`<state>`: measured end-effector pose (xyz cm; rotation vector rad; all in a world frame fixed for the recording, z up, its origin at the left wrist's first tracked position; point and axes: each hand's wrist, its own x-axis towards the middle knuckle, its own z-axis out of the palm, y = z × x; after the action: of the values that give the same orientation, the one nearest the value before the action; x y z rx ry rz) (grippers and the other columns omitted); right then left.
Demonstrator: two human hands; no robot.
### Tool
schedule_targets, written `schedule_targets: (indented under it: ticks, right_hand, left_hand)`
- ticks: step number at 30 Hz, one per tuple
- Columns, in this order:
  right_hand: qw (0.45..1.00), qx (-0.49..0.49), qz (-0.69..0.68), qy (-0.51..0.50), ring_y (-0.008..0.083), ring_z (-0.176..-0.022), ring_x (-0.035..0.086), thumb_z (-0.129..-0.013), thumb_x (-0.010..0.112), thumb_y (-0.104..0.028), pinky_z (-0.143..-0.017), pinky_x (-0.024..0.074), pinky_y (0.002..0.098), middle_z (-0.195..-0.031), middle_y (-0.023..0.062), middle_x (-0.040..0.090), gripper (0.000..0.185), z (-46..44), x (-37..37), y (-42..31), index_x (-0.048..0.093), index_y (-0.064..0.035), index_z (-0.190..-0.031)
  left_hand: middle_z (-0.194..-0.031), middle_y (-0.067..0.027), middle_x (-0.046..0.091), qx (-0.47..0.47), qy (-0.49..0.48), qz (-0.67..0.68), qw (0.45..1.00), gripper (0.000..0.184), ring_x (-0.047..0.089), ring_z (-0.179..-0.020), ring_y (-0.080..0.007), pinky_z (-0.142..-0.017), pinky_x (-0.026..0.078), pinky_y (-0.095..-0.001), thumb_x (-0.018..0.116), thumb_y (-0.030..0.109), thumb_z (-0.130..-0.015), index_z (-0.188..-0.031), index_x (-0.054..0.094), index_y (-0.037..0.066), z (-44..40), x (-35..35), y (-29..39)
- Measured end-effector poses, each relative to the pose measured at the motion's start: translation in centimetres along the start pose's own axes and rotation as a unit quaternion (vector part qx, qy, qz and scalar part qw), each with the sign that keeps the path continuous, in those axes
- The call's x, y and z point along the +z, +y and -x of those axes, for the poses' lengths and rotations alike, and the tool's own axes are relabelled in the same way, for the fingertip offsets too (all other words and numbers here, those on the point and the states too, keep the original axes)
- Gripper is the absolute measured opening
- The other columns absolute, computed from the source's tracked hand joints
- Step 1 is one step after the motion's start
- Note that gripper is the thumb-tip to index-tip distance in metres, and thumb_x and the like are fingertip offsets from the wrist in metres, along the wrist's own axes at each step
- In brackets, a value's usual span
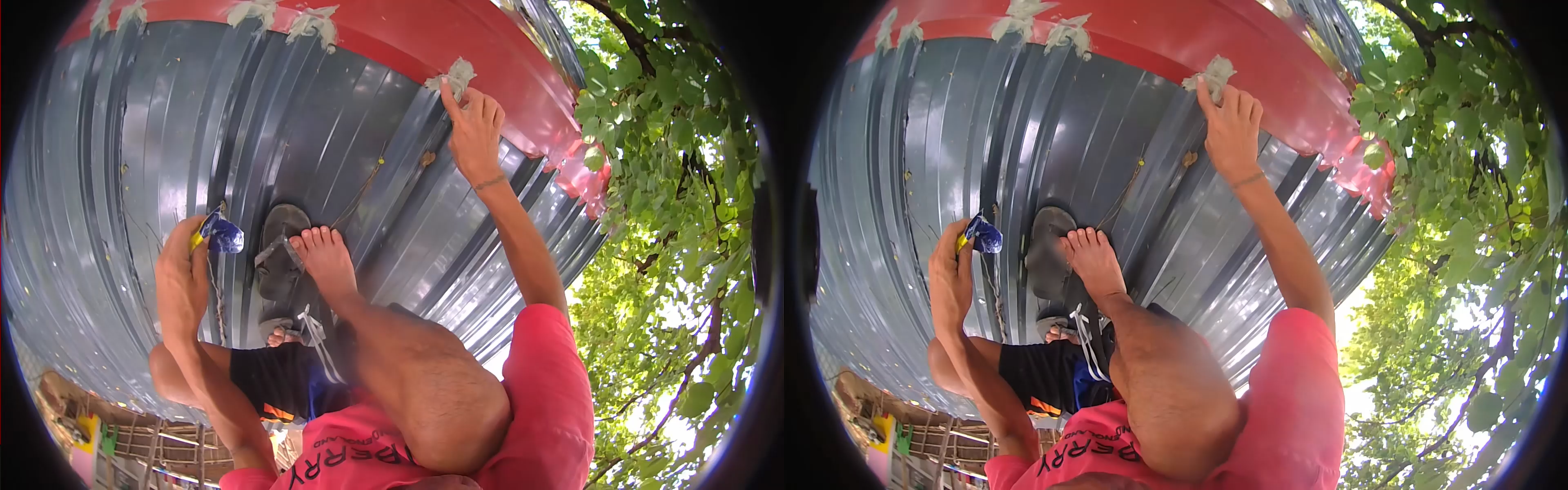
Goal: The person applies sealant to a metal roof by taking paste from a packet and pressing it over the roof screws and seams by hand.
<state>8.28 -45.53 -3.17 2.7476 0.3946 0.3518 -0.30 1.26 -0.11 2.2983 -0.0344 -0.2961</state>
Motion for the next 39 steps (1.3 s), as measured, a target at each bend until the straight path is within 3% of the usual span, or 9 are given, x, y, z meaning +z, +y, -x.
schedule_targets:
  ticks: [13, 16, 19, 22, 25, 28, 34, 37, 39]
  right_hand:
    - [0.995, -0.058, 0.078, 0.0, 0.0278, -0.104, 0.051, -0.085, 0.064, -0.006, -0.101, 0.041, 0.0463, -0.108, 0.0077, 0.054, 0.063, -0.2, -0.1, -2.4, 0.057, -0.0186, -0.146]
    - [0.994, -0.063, 0.087, 0.022, 0.0273, -0.103, 0.051, -0.086, 0.064, -0.005, -0.099, 0.0412, 0.0455, -0.107, 0.007, 0.053, 0.063, -0.2, 0.3, -1.6, 0.058, -0.0229, -0.145]
    - [0.992, -0.066, 0.106, 0.023, 0.027, -0.102, 0.051, -0.086, 0.063, -0.005, -0.098, 0.0411, 0.0451, -0.105, 0.0069, 0.053, 0.064, -0.3, -0.4, -0.1, 0.057, -0.0273, -0.146]
    - [0.994, -0.054, 0.095, 0.004, 0.0268, -0.105, 0.05, -0.085, 0.061, 0.0, -0.099, 0.0394, 0.0443, -0.111, 0.0067, 0.053, 0.072, -0.3, -0.5, 1.2, 0.054, -0.0318, -0.149]
    - [0.994, -0.028, 0.108, 0.015, 0.0269, -0.105, 0.05, -0.084, 0.061, 0.0, -0.099, 0.0392, 0.0445, -0.111, 0.0069, 0.053, 0.073, -0.4, -1.0, 1.8, 0.054, -0.0301, -0.15]
    - [0.996, -0.025, 0.079, 0.028, 0.0269, -0.105, 0.05, -0.085, 0.06, 0.001, -0.098, 0.0393, 0.0446, -0.112, 0.007, 0.053, 0.072, 0.0, -0.8, 1.3, 0.054, -0.0287, -0.15]
    - [0.993, -0.074, 0.09, -0.012, 0.0273, -0.103, 0.051, -0.086, 0.062, -0.005, -0.101, 0.0391, 0.0441, -0.109, 0.0071, 0.054, 0.068, -0.6, -0.9, -0.7, 0.054, -0.0249, -0.15]
    - [0.995, -0.061, 0.078, 0.017, 0.0281, -0.104, 0.051, -0.084, 0.063, -0.003, -0.102, 0.0387, 0.0447, -0.11, 0.0078, 0.054, 0.067, -0.6, -0.9, -0.5, 0.055, -0.0239, -0.148]
    - [0.998, -0.025, 0.05, 0.011, 0.0287, -0.104, 0.05, -0.083, 0.064, -0.001, -0.102, 0.0388, 0.0457, -0.11, 0.0083, 0.053, 0.067, -0.3, -0.5, -0.2, 0.056, -0.0222, -0.146]
  left_hand:
    - [-0.106, -0.0256, 0.067, -0.007, -0.014, -0.005, 1.0, 0.027, 0.065, -0.097, -0.0435, -0.088, 0.051, -0.0417, 0.057, -0.002, -0.097, -0.123, 0.063, -0.005, 0.0, -0.1, -0.1]
    - [-0.106, -0.0254, 0.067, -0.01, -0.019, 0.005, 1.0, 0.027, 0.065, -0.096, -0.0429, -0.088, 0.051, -0.0413, 0.056, -0.002, -0.097, -0.124, 0.063, -0.005, 0.0, -0.2, -0.1]
    - [-0.094, -0.0224, 0.063, 0.019, 0.001, 0.006, 1.0, 0.024, 0.057, -0.08, -0.0367, -0.081, 0.05, -0.0378, 0.055, -0.001, -0.099, -0.122, 0.061, -0.003, 0.0, 0.1, -0.5]
    - [-0.094, -0.022, 0.063, 0.026, 0.006, 0.002, 1.0, 0.024, 0.057, -0.08, -0.0358, -0.082, 0.05, -0.0374, 0.055, -0.001, -0.099, -0.122, 0.061, -0.003, 0.1, 0.2, -1.1]
    - [-0.095, -0.0222, 0.063, 0.012, 0.003, 0.018, 1.0, 0.023, 0.057, -0.081, -0.0362, -0.082, 0.05, -0.0375, 0.055, -0.001, -0.099, -0.122, 0.061, -0.003, 0.1, 0.0, -0.8]
    - [-0.111, -0.0248, 0.068, -0.015, -0.017, 0.003, 1.0, 0.027, 0.066, -0.1, -0.0429, -0.09, 0.052, -0.0416, 0.056, -0.002, -0.098, -0.124, 0.063, -0.005, 0.2, -0.3, -1.1]
    - [-0.108, -0.0246, 0.067, -0.008, -0.021, -0.001, 1.0, 0.026, 0.065, -0.096, -0.0426, -0.088, 0.051, -0.0411, 0.056, -0.002, -0.098, -0.123, 0.063, -0.005, 0.2, -0.1, -1.0]
    - [-0.096, -0.0237, 0.064, 0.016, -0.008, 0.008, 1.0, 0.023, 0.061, -0.084, -0.0375, -0.083, 0.05, -0.0396, 0.055, 0.0, -0.1, -0.123, 0.061, -0.003, 0.2, 0.0, -1.3]
    - [-0.102, -0.024, 0.066, 0.014, -0.002, 0.003, 1.0, 0.024, 0.063, -0.09, -0.0411, -0.085, 0.051, -0.0407, 0.056, -0.001, -0.099, -0.122, 0.062, -0.004, 0.3, 0.0, -1.5]
